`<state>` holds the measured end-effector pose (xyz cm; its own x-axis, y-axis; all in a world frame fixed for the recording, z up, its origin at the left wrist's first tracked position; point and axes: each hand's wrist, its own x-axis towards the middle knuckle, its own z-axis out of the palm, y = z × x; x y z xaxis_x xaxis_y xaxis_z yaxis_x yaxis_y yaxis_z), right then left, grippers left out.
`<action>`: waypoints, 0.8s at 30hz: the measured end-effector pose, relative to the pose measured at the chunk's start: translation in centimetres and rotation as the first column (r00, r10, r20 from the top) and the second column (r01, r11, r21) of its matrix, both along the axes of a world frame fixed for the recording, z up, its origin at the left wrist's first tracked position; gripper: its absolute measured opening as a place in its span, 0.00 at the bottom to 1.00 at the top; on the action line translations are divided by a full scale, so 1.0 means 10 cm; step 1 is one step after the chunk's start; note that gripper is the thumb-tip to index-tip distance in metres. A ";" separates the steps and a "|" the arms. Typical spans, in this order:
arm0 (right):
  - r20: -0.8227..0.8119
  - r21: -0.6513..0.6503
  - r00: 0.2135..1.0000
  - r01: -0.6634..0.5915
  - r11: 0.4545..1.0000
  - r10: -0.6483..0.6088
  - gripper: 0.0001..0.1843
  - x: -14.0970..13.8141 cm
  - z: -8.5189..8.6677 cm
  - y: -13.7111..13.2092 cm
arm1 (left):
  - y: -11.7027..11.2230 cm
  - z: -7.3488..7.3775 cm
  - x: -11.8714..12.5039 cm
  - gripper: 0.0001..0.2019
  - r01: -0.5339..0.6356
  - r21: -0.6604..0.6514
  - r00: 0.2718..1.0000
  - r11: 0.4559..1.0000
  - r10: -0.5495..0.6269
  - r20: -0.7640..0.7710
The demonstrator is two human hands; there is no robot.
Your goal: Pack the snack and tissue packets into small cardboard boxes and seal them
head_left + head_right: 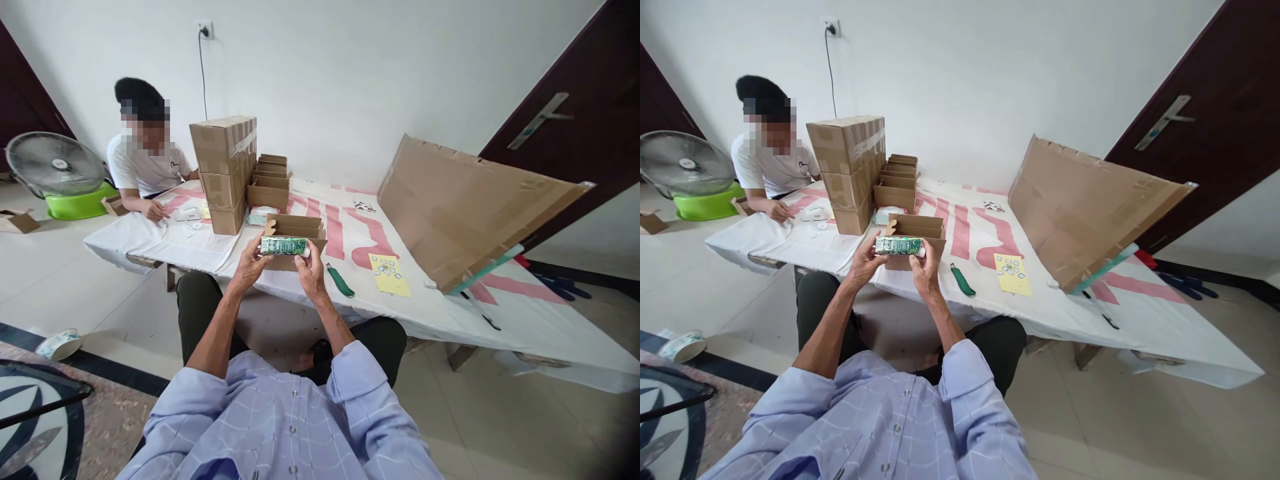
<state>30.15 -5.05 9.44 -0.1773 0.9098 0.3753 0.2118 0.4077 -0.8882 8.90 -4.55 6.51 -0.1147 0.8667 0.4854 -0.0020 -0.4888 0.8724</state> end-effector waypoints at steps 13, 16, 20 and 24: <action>-0.197 0.148 0.978 -0.042 0.988 0.071 0.36 0.12 0.08 -0.47 | -0.69 0.30 0.02 0.36 -0.031 -0.002 0.992 1.000 0.031 -0.120; -0.189 0.056 0.977 -0.090 0.994 0.099 0.31 0.13 -0.32 -0.50 | -0.84 -0.03 -0.03 0.32 -0.057 -0.147 0.967 0.987 0.018 -0.256; -0.102 -0.046 0.979 -0.183 0.982 0.177 0.29 0.13 -0.71 -0.48 | -0.93 -0.35 -0.06 0.32 -0.122 -0.272 0.884 0.955 -0.020 -0.468; -0.035 -0.046 0.976 -0.218 0.975 0.217 0.28 0.07 -0.78 -0.35 | -0.89 -0.46 -0.09 0.31 -0.142 -0.330 0.856 0.933 -0.052 -0.514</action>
